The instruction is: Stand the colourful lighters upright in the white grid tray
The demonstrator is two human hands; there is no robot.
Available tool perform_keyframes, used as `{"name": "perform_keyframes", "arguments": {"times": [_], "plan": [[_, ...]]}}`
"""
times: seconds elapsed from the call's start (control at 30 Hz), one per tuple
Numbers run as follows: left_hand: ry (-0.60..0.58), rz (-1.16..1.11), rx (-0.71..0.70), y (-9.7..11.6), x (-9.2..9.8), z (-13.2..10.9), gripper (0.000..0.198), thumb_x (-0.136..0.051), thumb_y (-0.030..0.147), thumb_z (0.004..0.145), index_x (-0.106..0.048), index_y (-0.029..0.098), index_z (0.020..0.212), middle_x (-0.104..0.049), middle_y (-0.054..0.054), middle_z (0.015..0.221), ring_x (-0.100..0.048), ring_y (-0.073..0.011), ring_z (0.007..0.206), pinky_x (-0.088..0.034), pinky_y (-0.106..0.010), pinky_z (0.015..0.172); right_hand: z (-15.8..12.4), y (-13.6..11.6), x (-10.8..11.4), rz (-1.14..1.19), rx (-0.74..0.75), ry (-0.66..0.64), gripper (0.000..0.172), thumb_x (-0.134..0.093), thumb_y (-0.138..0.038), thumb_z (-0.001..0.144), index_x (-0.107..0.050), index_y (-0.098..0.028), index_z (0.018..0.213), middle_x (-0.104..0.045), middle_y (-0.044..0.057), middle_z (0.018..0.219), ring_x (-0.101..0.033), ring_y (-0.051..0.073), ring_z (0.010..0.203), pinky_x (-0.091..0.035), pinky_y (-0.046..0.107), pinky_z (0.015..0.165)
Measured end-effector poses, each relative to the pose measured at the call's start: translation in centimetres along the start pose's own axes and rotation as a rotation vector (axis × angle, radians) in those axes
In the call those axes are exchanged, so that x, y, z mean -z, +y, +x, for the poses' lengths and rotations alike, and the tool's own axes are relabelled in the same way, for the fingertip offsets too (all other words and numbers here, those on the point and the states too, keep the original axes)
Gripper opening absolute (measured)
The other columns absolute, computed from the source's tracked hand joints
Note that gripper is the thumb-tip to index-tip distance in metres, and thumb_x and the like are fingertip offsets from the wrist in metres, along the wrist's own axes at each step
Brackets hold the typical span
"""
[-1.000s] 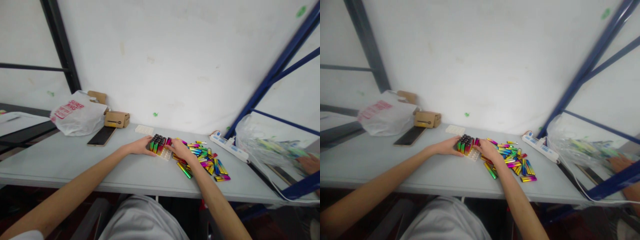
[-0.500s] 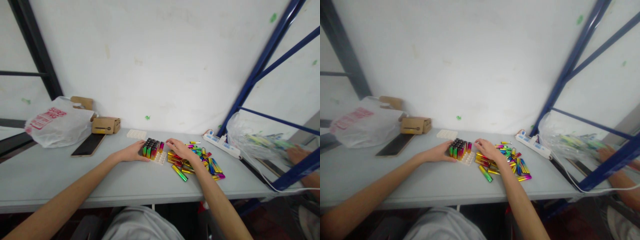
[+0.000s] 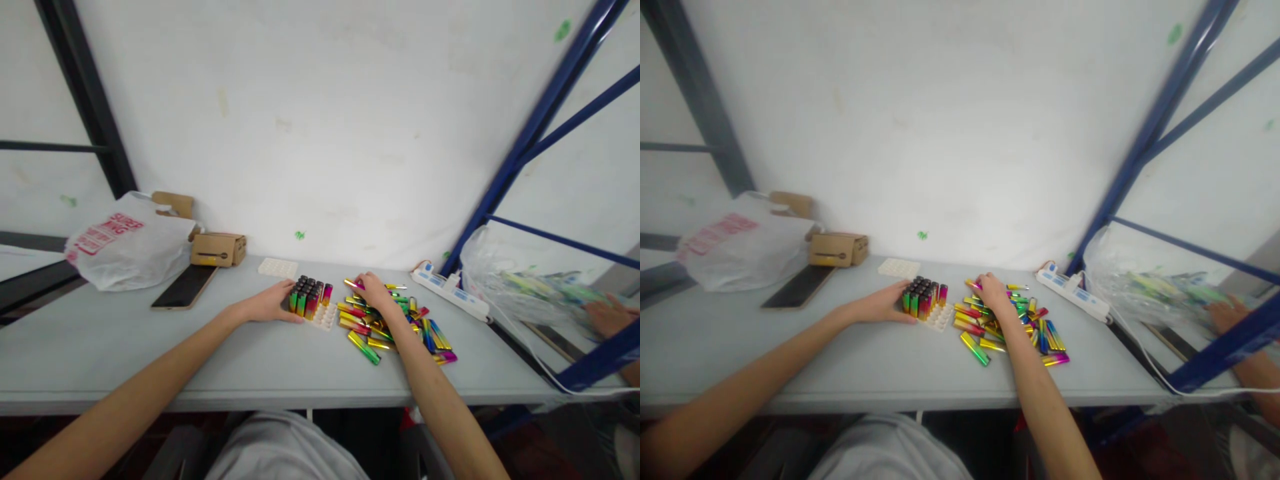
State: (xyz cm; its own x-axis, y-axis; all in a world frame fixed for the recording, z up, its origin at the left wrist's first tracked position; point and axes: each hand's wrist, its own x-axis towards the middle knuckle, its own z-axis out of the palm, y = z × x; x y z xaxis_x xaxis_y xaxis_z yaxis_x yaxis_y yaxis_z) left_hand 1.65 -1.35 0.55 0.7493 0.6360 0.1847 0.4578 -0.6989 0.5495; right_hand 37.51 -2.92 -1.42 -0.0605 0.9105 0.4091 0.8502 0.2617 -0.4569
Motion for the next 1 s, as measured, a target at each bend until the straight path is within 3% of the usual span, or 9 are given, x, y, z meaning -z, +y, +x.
{"name": "perform_keyframes", "arguments": {"times": [0.1,0.3,0.4,0.53,0.7,0.77,0.83,0.9,1.0], "plan": [[0.003,0.009,-0.003,-0.1,-0.1,0.0,0.084,-0.086,0.067,0.072,-0.064,0.017,0.137,-0.064,-0.014,0.142,-0.059,-0.0358,0.132,-0.042,-0.042,0.12,-0.2,-1.0,0.6,0.015,-0.057,0.079,0.027,-0.061,-0.046,0.101,-0.067,-0.02,0.101,-0.073,0.01,0.093,-0.067,0.022,0.087,-0.05,0.034,0.086],[0.014,0.024,-0.009,-0.2,-0.1,0.1,0.083,-0.087,0.068,0.071,-0.066,0.018,0.134,-0.065,-0.013,0.139,-0.059,-0.0369,0.13,-0.044,-0.042,0.118,-0.5,-3.5,1.6,0.37,-0.092,0.21,0.045,-0.063,-0.061,0.093,-0.067,-0.023,0.116,-0.06,-0.003,0.066,-0.054,0.018,0.06,-0.045,0.03,0.065],[0.009,0.03,-0.006,-0.3,-0.2,0.1,0.085,-0.086,0.069,0.071,-0.065,0.017,0.135,-0.065,-0.014,0.139,-0.058,-0.0375,0.131,-0.044,-0.042,0.118,-0.5,-4.3,1.7,0.574,-0.118,0.217,0.047,-0.073,-0.063,0.084,-0.072,-0.021,0.105,-0.061,-0.002,0.068,-0.05,0.016,0.06,-0.042,0.029,0.061],[0.009,0.031,-0.022,-0.5,-0.2,0.0,0.083,-0.085,0.068,0.073,-0.064,0.017,0.135,-0.065,-0.013,0.14,-0.059,-0.0365,0.13,-0.044,-0.042,0.118,-0.5,-5.2,1.3,0.811,-0.178,0.196,0.055,-0.07,-0.074,0.082,-0.069,-0.019,0.081,-0.064,0.002,0.073,-0.054,0.016,0.065,-0.047,0.029,0.064],[-0.007,0.042,-0.024,-0.6,-0.2,0.1,0.083,-0.085,0.067,0.074,-0.063,0.016,0.136,-0.063,-0.015,0.142,-0.058,-0.037,0.132,-0.043,-0.044,0.119,-0.7,-6.8,0.8,1.067,-0.215,0.076,0.062,-0.07,-0.082,0.077,-0.062,-0.022,0.086,-0.065,0.001,0.073,-0.062,0.017,0.066,-0.053,0.031,0.067],[-0.006,0.054,-0.016,-0.5,-0.2,0.0,0.085,-0.085,0.067,0.074,-0.062,0.015,0.137,-0.063,-0.016,0.144,-0.057,-0.0378,0.134,-0.043,-0.045,0.12,-0.9,-7.4,0.6,1.12,-0.21,0.039,0.06,-0.073,-0.08,0.077,-0.06,-0.024,0.092,-0.056,-0.005,0.065,-0.053,0.013,0.055,-0.047,0.027,0.057],[0.0,0.063,-0.009,-0.4,-0.1,0.0,0.089,-0.085,0.067,0.074,-0.06,0.015,0.141,-0.062,-0.016,0.145,-0.057,-0.0376,0.135,-0.041,-0.045,0.121,-1.0,-8.0,0.3,1.141,-0.21,0.015,0.056,-0.073,-0.077,0.079,-0.058,-0.024,0.091,-0.04,-0.01,0.058,-0.037,0.009,0.046,-0.033,0.022,0.046],[0.007,0.062,-0.005,-0.1,0.0,0.0,0.091,-0.085,0.068,0.074,-0.058,0.015,0.144,-0.063,-0.016,0.145,-0.058,-0.0372,0.134,-0.041,-0.044,0.121,-1.2,-8.5,0.1,1.125,-0.247,-0.022,0.056,-0.067,-0.078,0.084,-0.054,-0.024,0.082,-0.03,-0.011,0.056,-0.026,0.008,0.044,-0.021,0.021,0.043],[0.02,0.057,-0.006,0.1,0.1,-0.1,0.093,-0.085,0.07,0.073,-0.059,0.016,0.143,-0.065,-0.014,0.144,-0.059,-0.0376,0.133,-0.042,-0.044,0.121,-1.5,-9.1,-0.2,1.085,-0.365,-0.04,0.062,-0.052,-0.079,0.091,-0.042,-0.024,0.066,-0.026,-0.009,0.053,-0.019,0.007,0.043,-0.014,0.023,0.041]]}}
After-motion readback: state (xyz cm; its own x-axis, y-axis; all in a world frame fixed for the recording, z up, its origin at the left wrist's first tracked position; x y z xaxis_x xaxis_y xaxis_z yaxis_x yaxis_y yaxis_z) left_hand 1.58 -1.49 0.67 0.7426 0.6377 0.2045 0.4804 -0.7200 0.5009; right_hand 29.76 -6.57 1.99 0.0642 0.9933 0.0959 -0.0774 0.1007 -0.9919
